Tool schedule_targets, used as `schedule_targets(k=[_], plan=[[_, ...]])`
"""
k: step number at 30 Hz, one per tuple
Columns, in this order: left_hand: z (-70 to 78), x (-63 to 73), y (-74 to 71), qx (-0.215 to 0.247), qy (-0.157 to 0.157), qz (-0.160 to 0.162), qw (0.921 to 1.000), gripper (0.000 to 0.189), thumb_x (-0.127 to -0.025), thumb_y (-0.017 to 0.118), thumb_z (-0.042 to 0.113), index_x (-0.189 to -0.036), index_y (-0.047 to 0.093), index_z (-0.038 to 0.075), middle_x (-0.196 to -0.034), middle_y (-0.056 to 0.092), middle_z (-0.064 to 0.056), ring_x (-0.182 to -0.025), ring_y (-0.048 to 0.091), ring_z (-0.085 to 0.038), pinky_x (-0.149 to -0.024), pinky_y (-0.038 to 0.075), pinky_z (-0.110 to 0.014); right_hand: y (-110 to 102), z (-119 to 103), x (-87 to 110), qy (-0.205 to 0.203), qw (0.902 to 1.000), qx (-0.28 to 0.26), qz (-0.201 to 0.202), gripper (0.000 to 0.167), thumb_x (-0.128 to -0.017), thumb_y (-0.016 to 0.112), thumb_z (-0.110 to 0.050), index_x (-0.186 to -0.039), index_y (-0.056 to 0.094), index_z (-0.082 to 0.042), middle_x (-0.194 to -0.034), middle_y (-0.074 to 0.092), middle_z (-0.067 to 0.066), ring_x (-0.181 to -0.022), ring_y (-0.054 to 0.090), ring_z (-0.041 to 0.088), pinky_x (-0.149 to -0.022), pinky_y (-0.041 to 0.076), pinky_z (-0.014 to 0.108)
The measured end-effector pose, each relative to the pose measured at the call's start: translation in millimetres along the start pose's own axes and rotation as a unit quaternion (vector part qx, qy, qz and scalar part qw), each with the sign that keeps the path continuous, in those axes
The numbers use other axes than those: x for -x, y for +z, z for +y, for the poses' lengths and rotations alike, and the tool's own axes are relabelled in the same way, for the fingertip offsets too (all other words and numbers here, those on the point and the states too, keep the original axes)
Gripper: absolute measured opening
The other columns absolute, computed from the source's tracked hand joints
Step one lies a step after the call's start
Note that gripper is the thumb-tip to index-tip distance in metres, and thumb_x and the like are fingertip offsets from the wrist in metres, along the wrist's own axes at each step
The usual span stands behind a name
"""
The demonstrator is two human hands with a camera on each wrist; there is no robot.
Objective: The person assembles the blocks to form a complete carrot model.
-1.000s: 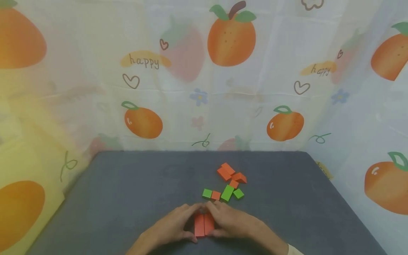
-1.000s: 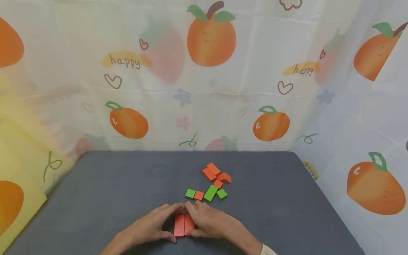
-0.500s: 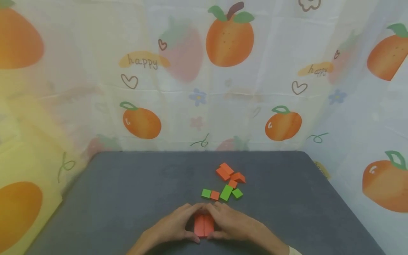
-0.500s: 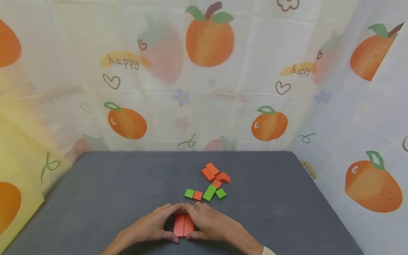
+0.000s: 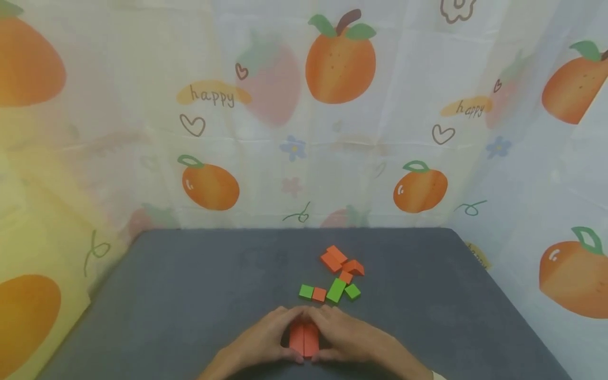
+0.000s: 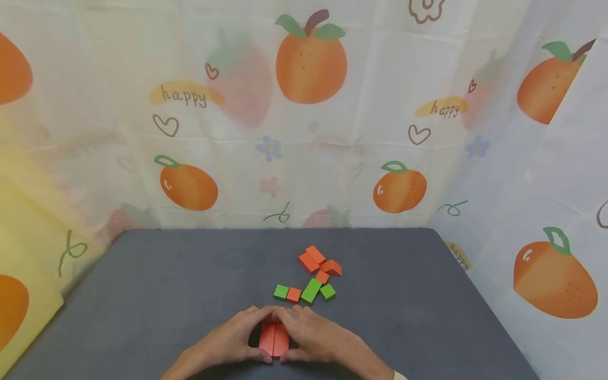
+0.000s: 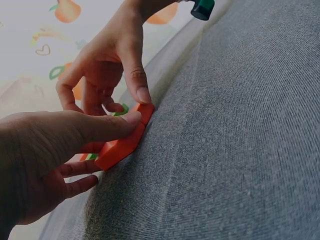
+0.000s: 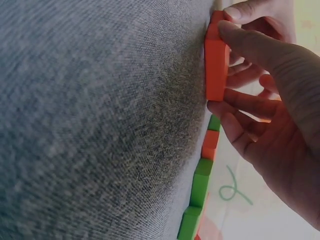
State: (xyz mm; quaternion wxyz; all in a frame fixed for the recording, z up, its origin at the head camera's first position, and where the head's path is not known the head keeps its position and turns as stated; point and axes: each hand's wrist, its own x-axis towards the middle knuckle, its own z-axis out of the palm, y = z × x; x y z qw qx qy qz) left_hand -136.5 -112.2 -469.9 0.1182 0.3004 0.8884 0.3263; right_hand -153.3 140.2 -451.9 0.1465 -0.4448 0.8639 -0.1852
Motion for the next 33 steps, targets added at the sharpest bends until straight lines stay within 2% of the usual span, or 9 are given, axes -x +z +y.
schedule_targets(k=[4, 7, 12, 14, 17, 20, 22, 26, 33], plan=[[-0.2, 0.7, -0.9, 0.002, 0.0, -0.003, 1.0, 0.087, -0.08, 0.087, 0.052, -0.154, 0.049, 0.029, -0.138, 0.065, 0.012, -0.115, 0.057, -0.004, -0.097, 0.055, -0.031, -2.7, 4.0, -1.0, -0.012, 0.9997, -0.02, -0.003, 0.075, -0.098, 0.069, -0.054, -0.157, 0.037, -0.02, -0.148, 0.056, -0.004, -0.131, 0.054, 0.009, -0.107, 0.054, 0.035], [-1.3, 2.1, -2.4, -0.004, 0.015, -0.005, 0.9999, 0.091, -0.084, 0.083, 0.057, -0.159, 0.042, 0.027, -0.145, 0.062, 0.01, -0.124, 0.058, -0.009, -0.103, 0.055, -0.038, -13.0, 9.2, -3.9, -0.025, 0.9994, -0.023, 0.006, 0.062, -0.1, 0.066, -0.051, -0.15, 0.046, -0.021, -0.144, 0.06, -0.005, -0.132, 0.056, 0.01, -0.109, 0.053, 0.035], [-3.3, 11.6, -4.5, -0.042, 0.066, -0.015, 0.9968, 0.076, -0.097, 0.065, 0.059, -0.162, 0.039, 0.029, -0.156, 0.053, 0.004, -0.14, 0.055, -0.02, -0.107, 0.054, -0.049, -49.1, 25.8, -13.3, -0.015, 0.9978, 0.02, 0.061, 0.035, -0.106, 0.062, -0.03, -0.136, 0.059, -0.011, -0.13, 0.068, 0.007, -0.119, 0.065, 0.022, -0.099, 0.057, 0.037], [-4.7, 15.7, -3.9, -0.068, 0.117, -0.019, 0.9907, 0.063, -0.102, 0.062, 0.052, -0.158, 0.046, 0.026, -0.156, 0.053, 0.0, -0.139, 0.056, -0.022, -0.106, 0.056, -0.048, -64.2, 37.6, -18.6, 0.008, 0.9957, 0.036, 0.085, 0.029, -0.107, 0.061, -0.019, -0.134, 0.061, -0.007, -0.129, 0.068, 0.011, -0.116, 0.067, 0.026, -0.096, 0.059, 0.04], [-7.0, 18.5, -1.0, -0.119, 0.203, -0.02, 0.9718, 0.049, -0.107, 0.059, 0.041, -0.152, 0.055, 0.024, -0.151, 0.058, -0.002, -0.136, 0.059, -0.023, -0.1, 0.059, -0.043, -78.6, 58.4, -29.2, 0.038, 0.9896, 0.079, 0.114, 0.027, -0.104, 0.059, -0.002, -0.13, 0.065, -0.003, -0.127, 0.068, 0.015, -0.117, 0.066, 0.031, -0.097, 0.058, 0.048], [-7.9, 18.8, 2.8, -0.152, 0.249, -0.024, 0.9561, 0.041, -0.108, 0.057, 0.036, -0.146, 0.061, 0.021, -0.145, 0.063, -0.003, -0.134, 0.059, -0.025, -0.098, 0.059, -0.04, -79.7, 75.6, -39.8, 0.056, 0.9813, 0.146, 0.111, 0.034, -0.099, 0.062, 0.009, -0.131, 0.068, -0.002, -0.133, 0.067, 0.016, -0.124, 0.061, 0.036, -0.102, 0.054, 0.057], [-7.5, 18.3, 4.7, -0.168, 0.26, -0.025, 0.9507, 0.038, -0.109, 0.055, 0.034, -0.143, 0.064, 0.02, -0.143, 0.064, -0.002, -0.134, 0.058, -0.026, -0.098, 0.059, -0.039, -74.4, 82.6, -45.0, 0.059, 0.9762, 0.188, 0.091, 0.036, -0.096, 0.066, 0.01, -0.13, 0.069, -0.002, -0.134, 0.066, 0.016, -0.124, 0.059, 0.037, -0.098, 0.054, 0.056], [-3.4, 18.3, 4.5, -0.173, 0.253, -0.035, 0.9512, 0.035, -0.11, 0.054, 0.035, -0.14, 0.066, 0.021, -0.141, 0.065, -0.001, -0.134, 0.058, -0.025, -0.098, 0.058, -0.038, -62.5, 84.5, -50.1, 0.063, 0.9711, 0.222, 0.059, 0.034, -0.093, 0.073, 0.003, -0.126, 0.071, -0.005, -0.134, 0.065, 0.014, -0.117, 0.059, 0.034, -0.09, 0.054, 0.049], [0.3, 18.5, -1.1, -0.166, 0.239, -0.036, 0.9562, 0.035, -0.108, 0.058, 0.036, -0.139, 0.067, 0.023, -0.141, 0.066, 0.003, -0.132, 0.06, -0.018, -0.096, 0.059, -0.035, -60.1, 81.8, -60.9, 0.061, 0.9703, 0.214, 0.095, 0.034, -0.097, 0.072, -0.005, -0.13, 0.071, -0.009, -0.134, 0.068, 0.011, -0.127, 0.058, 0.035, -0.104, 0.052, 0.058]])
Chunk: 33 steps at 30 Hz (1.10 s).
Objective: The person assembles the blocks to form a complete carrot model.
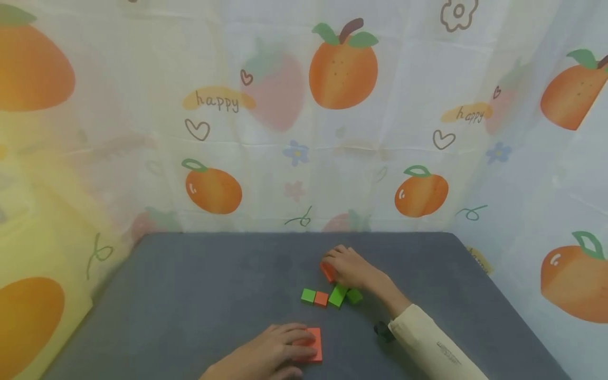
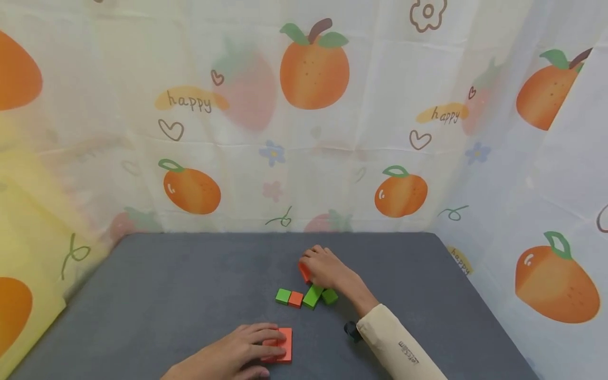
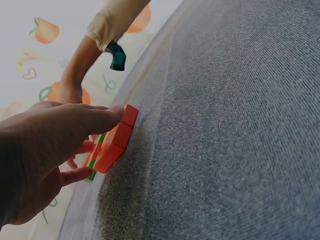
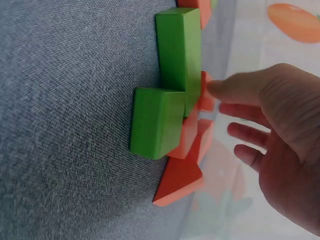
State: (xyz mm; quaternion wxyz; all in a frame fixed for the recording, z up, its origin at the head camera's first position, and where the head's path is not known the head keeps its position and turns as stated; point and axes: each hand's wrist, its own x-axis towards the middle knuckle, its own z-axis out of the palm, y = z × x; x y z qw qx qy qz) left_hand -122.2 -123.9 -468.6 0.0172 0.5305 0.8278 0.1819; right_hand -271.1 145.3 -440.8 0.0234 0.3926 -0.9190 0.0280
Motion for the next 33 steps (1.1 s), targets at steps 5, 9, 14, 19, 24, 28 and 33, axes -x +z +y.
schedule_targets(k=[5, 9, 14, 19, 24, 28, 33], plan=[[-0.6, -1.6, 1.6, 0.021, 0.013, -0.015, 0.9996, 0.034, -0.109, 0.056, 0.034, -0.139, 0.067, 0.023, -0.137, 0.065, 0.005, -0.13, 0.061, -0.012, -0.1, 0.058, -0.028, -2.2, 0.1, -7.4, 0.015, 0.9993, -0.011, -0.033, 0.032, -0.096, 0.076, -0.013, -0.128, 0.073, -0.009, -0.133, 0.069, 0.012, -0.128, 0.056, 0.037, -0.106, 0.05, 0.06], [0.3, -1.8, 2.6, 0.012, 0.02, -0.005, 0.9997, 0.033, -0.106, 0.062, 0.027, -0.138, 0.067, 0.023, -0.135, 0.065, 0.005, -0.128, 0.06, -0.012, -0.1, 0.056, -0.022, -3.6, -0.4, -9.8, 0.029, 0.9985, -0.006, -0.046, 0.039, -0.093, 0.08, -0.019, -0.13, 0.072, -0.01, -0.135, 0.068, 0.013, -0.129, 0.055, 0.037, -0.105, 0.049, 0.059], [1.5, -3.1, 7.7, -0.016, 0.039, 0.045, 0.9981, 0.028, -0.1, 0.071, 0.018, -0.127, 0.073, 0.021, -0.127, 0.068, 0.004, -0.121, 0.063, -0.011, -0.096, 0.056, -0.017, -3.3, -3.5, -9.1, 0.006, 0.9999, 0.012, -0.002, 0.03, -0.09, 0.081, -0.02, -0.118, 0.076, -0.01, -0.122, 0.073, 0.011, -0.115, 0.06, 0.033, -0.089, 0.052, 0.05], [3.0, -6.4, 11.4, -0.026, 0.04, 0.065, 0.9967, 0.024, -0.103, 0.066, 0.016, -0.124, 0.075, 0.021, -0.124, 0.07, 0.004, -0.119, 0.064, -0.011, -0.094, 0.057, -0.018, -5.2, -8.9, -3.9, 0.011, 0.9981, 0.026, 0.055, 0.025, -0.089, 0.083, -0.023, -0.11, 0.077, -0.011, -0.114, 0.073, 0.01, -0.105, 0.062, 0.033, -0.085, 0.051, 0.049], [3.8, -6.6, 12.5, -0.034, 0.038, 0.07, 0.9963, 0.024, -0.103, 0.065, 0.017, -0.124, 0.075, 0.022, -0.124, 0.07, 0.006, -0.121, 0.063, -0.011, -0.094, 0.057, -0.019, -19.5, -23.0, 10.3, 0.01, 0.9965, 0.036, 0.075, 0.033, -0.088, 0.084, -0.028, -0.114, 0.075, -0.01, -0.116, 0.072, 0.01, -0.104, 0.066, 0.033, -0.083, 0.055, 0.049], [3.6, -5.8, 13.8, -0.045, 0.046, 0.084, 0.9944, 0.022, -0.102, 0.067, 0.017, -0.122, 0.076, 0.023, -0.122, 0.07, 0.007, -0.12, 0.063, -0.01, -0.096, 0.056, -0.018, -33.6, -39.0, 32.1, -0.012, 0.9977, 0.028, 0.061, 0.032, -0.086, 0.085, -0.028, -0.11, 0.075, -0.01, -0.11, 0.071, 0.006, -0.097, 0.066, 0.026, -0.08, 0.056, 0.044], [3.2, -5.6, 14.6, -0.057, 0.049, 0.089, 0.9932, 0.024, -0.102, 0.068, 0.019, -0.123, 0.077, 0.024, -0.123, 0.07, 0.008, -0.12, 0.063, -0.009, -0.098, 0.054, -0.016, -33.8, -54.3, 61.8, -0.049, 0.9986, -0.016, 0.014, 0.03, -0.085, 0.086, -0.03, -0.106, 0.075, -0.013, -0.106, 0.069, -0.001, -0.094, 0.062, 0.015, -0.081, 0.054, 0.035]])
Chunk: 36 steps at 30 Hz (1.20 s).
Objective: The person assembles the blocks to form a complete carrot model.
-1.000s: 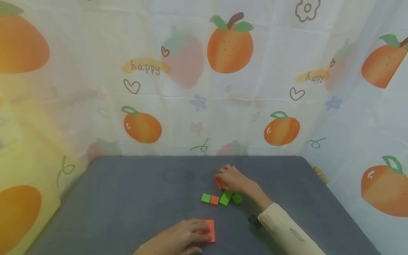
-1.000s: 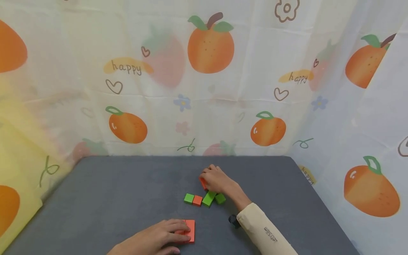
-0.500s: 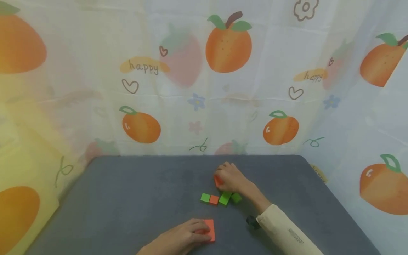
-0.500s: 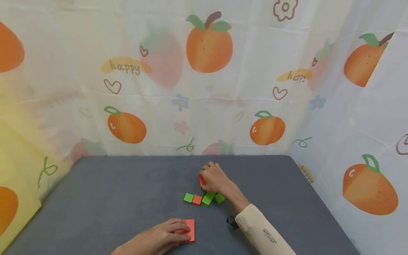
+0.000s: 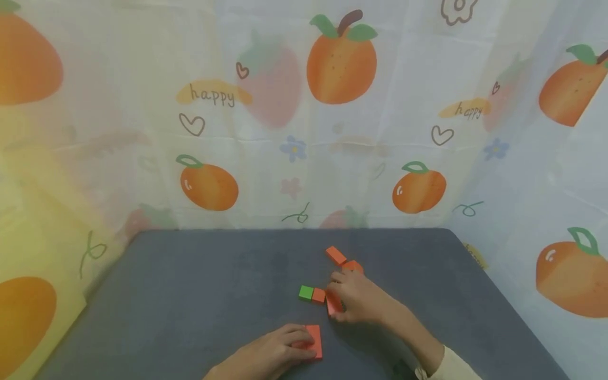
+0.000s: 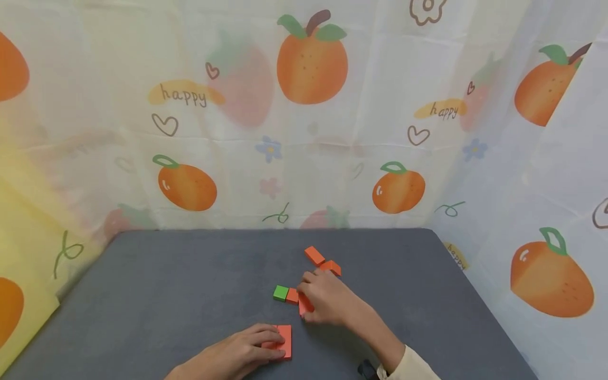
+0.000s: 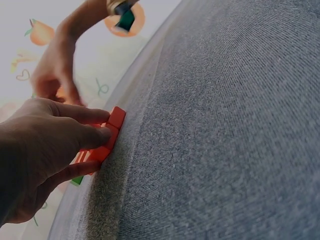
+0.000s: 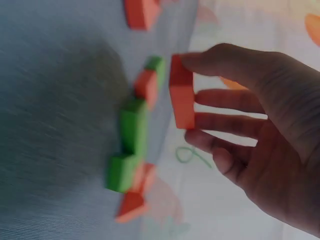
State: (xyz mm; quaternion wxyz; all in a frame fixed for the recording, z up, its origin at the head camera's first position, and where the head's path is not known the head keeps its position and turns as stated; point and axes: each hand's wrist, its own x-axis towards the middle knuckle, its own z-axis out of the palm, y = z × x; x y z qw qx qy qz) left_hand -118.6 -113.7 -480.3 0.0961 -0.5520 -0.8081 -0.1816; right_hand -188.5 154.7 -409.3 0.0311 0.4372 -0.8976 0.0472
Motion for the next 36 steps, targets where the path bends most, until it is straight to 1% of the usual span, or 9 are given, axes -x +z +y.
schedule_targets(k=[2, 5, 8, 13, 18, 22, 26, 30, 36], plan=[[0.2, -0.1, -0.3, -0.001, -0.003, -0.008, 1.0, 0.025, -0.103, 0.067, 0.02, -0.126, 0.076, 0.025, -0.124, 0.069, 0.008, -0.121, 0.062, -0.009, -0.098, 0.054, -0.016, 6.5, -5.2, 9.9, -0.006, 0.9994, -0.018, -0.028, 0.031, -0.084, 0.085, -0.034, -0.107, 0.074, -0.016, -0.104, 0.067, -0.005, -0.092, 0.06, 0.01, -0.081, 0.053, 0.031], [1.0, -0.8, -1.4, 0.006, -0.012, -0.02, 0.9997, 0.026, -0.103, 0.066, 0.019, -0.127, 0.075, 0.025, -0.126, 0.069, 0.008, -0.122, 0.062, -0.009, -0.097, 0.055, -0.016, 17.9, -12.1, 22.1, 0.001, 0.9966, -0.048, -0.067, 0.033, -0.084, 0.084, -0.04, -0.108, 0.073, -0.019, -0.104, 0.066, -0.009, -0.092, 0.055, 0.005, -0.081, 0.051, 0.028], [1.9, -2.6, -2.2, 0.018, -0.02, -0.026, 0.9993, 0.026, -0.104, 0.065, 0.018, -0.127, 0.075, 0.024, -0.127, 0.07, 0.007, -0.123, 0.062, -0.01, -0.097, 0.056, -0.018, 27.6, -17.6, 29.2, 0.02, 0.9933, -0.078, -0.083, 0.036, -0.086, 0.083, -0.044, -0.112, 0.072, -0.021, -0.105, 0.065, -0.012, -0.092, 0.052, 0.003, -0.081, 0.05, 0.026], [2.6, -5.9, -1.9, 0.038, -0.026, -0.033, 0.9984, 0.027, -0.106, 0.062, 0.019, -0.129, 0.074, 0.024, -0.131, 0.069, 0.006, -0.126, 0.062, -0.011, -0.099, 0.057, -0.02, 35.3, -25.3, 32.8, 0.04, 0.988, -0.131, -0.072, 0.045, -0.09, 0.082, -0.046, -0.124, 0.067, -0.022, -0.113, 0.065, -0.012, -0.098, 0.052, 0.001, -0.084, 0.051, 0.026], [2.6, -5.7, -1.4, 0.055, -0.032, -0.03, 0.9975, 0.027, -0.106, 0.061, 0.019, -0.129, 0.074, 0.024, -0.133, 0.069, 0.006, -0.127, 0.062, -0.012, -0.099, 0.057, -0.022, 36.9, -28.2, 34.0, 0.038, 0.9862, -0.148, -0.063, 0.06, -0.091, 0.081, -0.047, -0.141, 0.058, -0.023, -0.129, 0.065, -0.01, -0.115, 0.057, 0.007, -0.097, 0.055, 0.039], [3.6, -4.9, -1.2, 0.055, -0.033, -0.022, 0.9977, 0.025, -0.106, 0.062, 0.02, -0.128, 0.074, 0.021, -0.132, 0.068, 0.005, -0.125, 0.062, -0.012, -0.099, 0.057, -0.022, 38.1, -31.2, 33.1, 0.041, 0.9818, -0.17, -0.074, 0.07, -0.091, 0.078, -0.052, -0.149, 0.051, -0.024, -0.138, 0.063, -0.01, -0.123, 0.058, 0.009, -0.103, 0.054, 0.047], [4.4, -6.2, 1.0, 0.042, -0.031, -0.005, 0.9986, 0.023, -0.104, 0.065, 0.02, -0.125, 0.075, 0.02, -0.13, 0.07, 0.004, -0.122, 0.063, -0.012, -0.098, 0.058, -0.021, 40.8, -35.5, 32.3, 0.05, 0.979, -0.18, -0.081, 0.071, -0.093, 0.077, -0.048, -0.153, 0.046, -0.026, -0.141, 0.062, -0.01, -0.124, 0.058, 0.01, -0.103, 0.055, 0.044], [3.9, -8.6, 3.7, 0.048, -0.032, 0.004, 0.9983, 0.024, -0.103, 0.067, 0.019, -0.126, 0.075, 0.019, -0.129, 0.071, 0.003, -0.122, 0.064, -0.013, -0.098, 0.058, -0.022, 40.7, -37.5, 32.5, 0.062, 0.9776, -0.182, -0.085, 0.073, -0.092, 0.08, -0.041, -0.155, 0.044, -0.027, -0.143, 0.06, -0.008, -0.124, 0.058, 0.012, -0.1, 0.057, 0.042], [3.2, -7.4, 3.2, 0.059, -0.023, 0.007, 0.998, 0.026, -0.102, 0.069, 0.018, -0.127, 0.074, 0.018, -0.131, 0.07, 0.001, -0.122, 0.064, -0.014, -0.099, 0.059, -0.024, 40.3, -38.1, 32.6, 0.052, 0.9787, -0.181, -0.082, 0.078, -0.091, 0.08, -0.045, -0.157, 0.042, -0.026, -0.145, 0.059, -0.008, -0.127, 0.057, 0.013, -0.105, 0.054, 0.047]])
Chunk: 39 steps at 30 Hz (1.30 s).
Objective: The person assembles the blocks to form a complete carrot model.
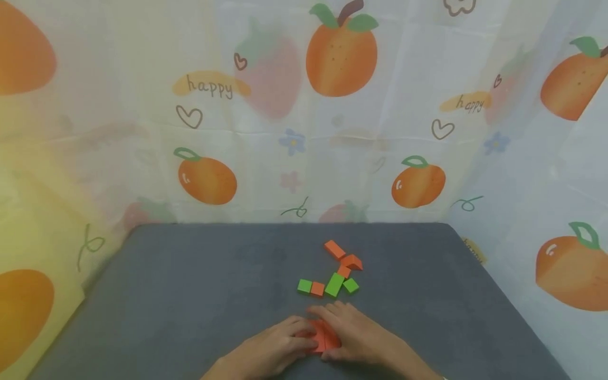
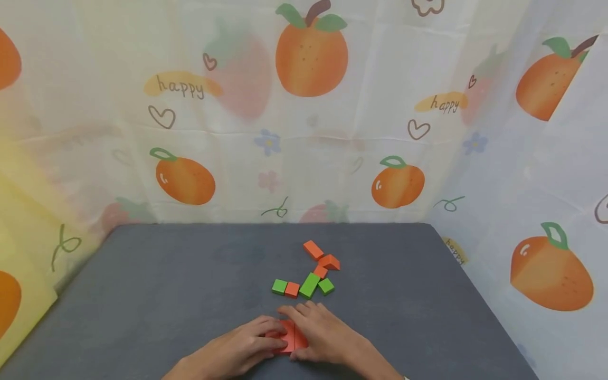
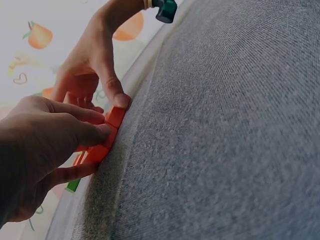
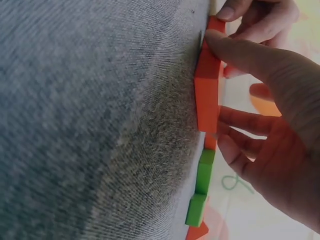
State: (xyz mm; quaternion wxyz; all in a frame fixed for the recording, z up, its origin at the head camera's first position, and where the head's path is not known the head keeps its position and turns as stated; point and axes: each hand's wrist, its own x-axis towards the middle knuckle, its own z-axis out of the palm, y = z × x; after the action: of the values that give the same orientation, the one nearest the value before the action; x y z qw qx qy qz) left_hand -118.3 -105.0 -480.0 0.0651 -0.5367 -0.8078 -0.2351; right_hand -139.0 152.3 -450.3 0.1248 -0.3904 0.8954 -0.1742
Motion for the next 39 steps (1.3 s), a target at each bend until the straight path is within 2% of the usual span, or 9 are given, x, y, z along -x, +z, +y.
schedule_targets(k=[5, 9, 19, 23, 28, 30, 34, 37, 39], plan=[[-1.5, 2.4, -3.3, 0.008, 0.003, -0.003, 1.0, 0.028, -0.101, 0.069, 0.016, -0.129, 0.073, 0.017, -0.132, 0.07, -0.001, -0.123, 0.064, -0.015, -0.099, 0.059, -0.025, 3.0, -1.3, -1.0, -0.023, 0.9993, 0.024, 0.015, 0.078, -0.092, 0.08, -0.043, -0.157, 0.042, -0.023, -0.14, 0.062, -0.008, -0.126, 0.059, 0.013, -0.105, 0.054, 0.046], [-2.7, 1.0, -2.5, -0.006, 0.001, -0.012, 0.9999, 0.025, -0.103, 0.068, 0.016, -0.127, 0.074, 0.018, -0.129, 0.07, 0.002, -0.12, 0.063, -0.012, -0.097, 0.057, -0.021, 3.5, -1.2, -1.7, -0.029, 0.9987, 0.039, 0.018, 0.078, -0.092, 0.081, -0.039, -0.157, 0.042, -0.023, -0.138, 0.064, -0.008, -0.125, 0.059, 0.013, -0.104, 0.054, 0.045], [-4.1, -4.2, -0.8, -0.012, -0.017, -0.021, 0.9996, 0.023, -0.104, 0.066, 0.021, -0.125, 0.075, 0.021, -0.129, 0.069, 0.004, -0.119, 0.063, -0.008, -0.098, 0.056, -0.018, -0.4, 0.9, -1.0, -0.039, 0.9982, 0.038, 0.022, 0.073, -0.092, 0.082, -0.033, -0.155, 0.045, -0.025, -0.138, 0.063, -0.006, -0.124, 0.059, 0.013, -0.103, 0.054, 0.044], [-4.2, -2.1, -2.7, -0.02, -0.013, -0.02, 0.9995, 0.024, -0.103, 0.067, 0.021, -0.126, 0.074, 0.019, -0.132, 0.069, 0.003, -0.121, 0.064, -0.011, -0.099, 0.058, -0.024, -0.9, 1.9, -1.7, -0.045, 0.9983, 0.036, 0.013, 0.073, -0.094, 0.078, -0.043, -0.156, 0.043, -0.027, -0.138, 0.061, -0.008, -0.125, 0.058, 0.012, -0.102, 0.054, 0.043], [-3.7, 2.0, -4.8, -0.02, 0.001, 0.004, 0.9998, 0.023, -0.105, 0.065, 0.019, -0.126, 0.073, 0.016, -0.128, 0.071, 0.002, -0.121, 0.065, -0.014, -0.101, 0.058, -0.029, -10.5, 5.5, -7.9, -0.026, 0.9993, 0.025, 0.012, 0.069, -0.098, 0.062, -0.062, -0.155, 0.046, -0.027, -0.141, 0.061, -0.007, -0.126, 0.057, 0.014, -0.103, 0.054, 0.044], [-4.1, 3.3, -5.1, -0.019, 0.007, 0.01, 0.9997, 0.023, -0.105, 0.064, 0.017, -0.126, 0.073, 0.016, -0.126, 0.071, 0.003, -0.12, 0.065, -0.014, -0.101, 0.058, -0.029, -17.3, 7.8, -13.5, -0.026, 0.9985, 0.035, 0.033, 0.062, -0.101, 0.06, -0.057, -0.152, 0.052, -0.022, -0.137, 0.063, -0.004, -0.12, 0.059, 0.014, -0.099, 0.055, 0.042], [-5.9, 4.6, -4.3, -0.018, 0.009, 0.003, 0.9998, 0.023, -0.104, 0.064, 0.015, -0.125, 0.073, 0.017, -0.125, 0.071, 0.004, -0.12, 0.065, -0.013, -0.102, 0.057, -0.027, -29.6, 15.7, -31.3, -0.041, 0.9905, 0.099, 0.087, 0.041, -0.103, 0.069, -0.031, -0.138, 0.063, -0.013, -0.12, 0.068, 0.002, -0.106, 0.062, 0.015, -0.091, 0.055, 0.036], [-6.7, 5.1, -3.1, -0.019, 0.006, -0.004, 0.9998, 0.022, -0.105, 0.063, 0.014, -0.123, 0.074, 0.018, -0.125, 0.071, 0.005, -0.12, 0.065, -0.011, -0.102, 0.057, -0.023, -32.8, 20.7, -45.8, -0.044, 0.9846, 0.136, 0.1, 0.034, -0.098, 0.074, -0.018, -0.131, 0.069, -0.01, -0.115, 0.071, 0.004, -0.103, 0.065, 0.018, -0.088, 0.056, 0.036], [-7.1, 5.7, -2.5, -0.02, 0.006, -0.005, 0.9998, 0.022, -0.105, 0.063, 0.013, -0.123, 0.074, 0.018, -0.125, 0.071, 0.005, -0.12, 0.065, -0.01, -0.101, 0.056, -0.022, -31.0, 23.0, -53.7, -0.042, 0.9832, 0.149, 0.097, 0.032, -0.096, 0.076, -0.016, -0.128, 0.071, -0.01, -0.113, 0.072, 0.004, -0.104, 0.066, 0.02, -0.087, 0.056, 0.036]])
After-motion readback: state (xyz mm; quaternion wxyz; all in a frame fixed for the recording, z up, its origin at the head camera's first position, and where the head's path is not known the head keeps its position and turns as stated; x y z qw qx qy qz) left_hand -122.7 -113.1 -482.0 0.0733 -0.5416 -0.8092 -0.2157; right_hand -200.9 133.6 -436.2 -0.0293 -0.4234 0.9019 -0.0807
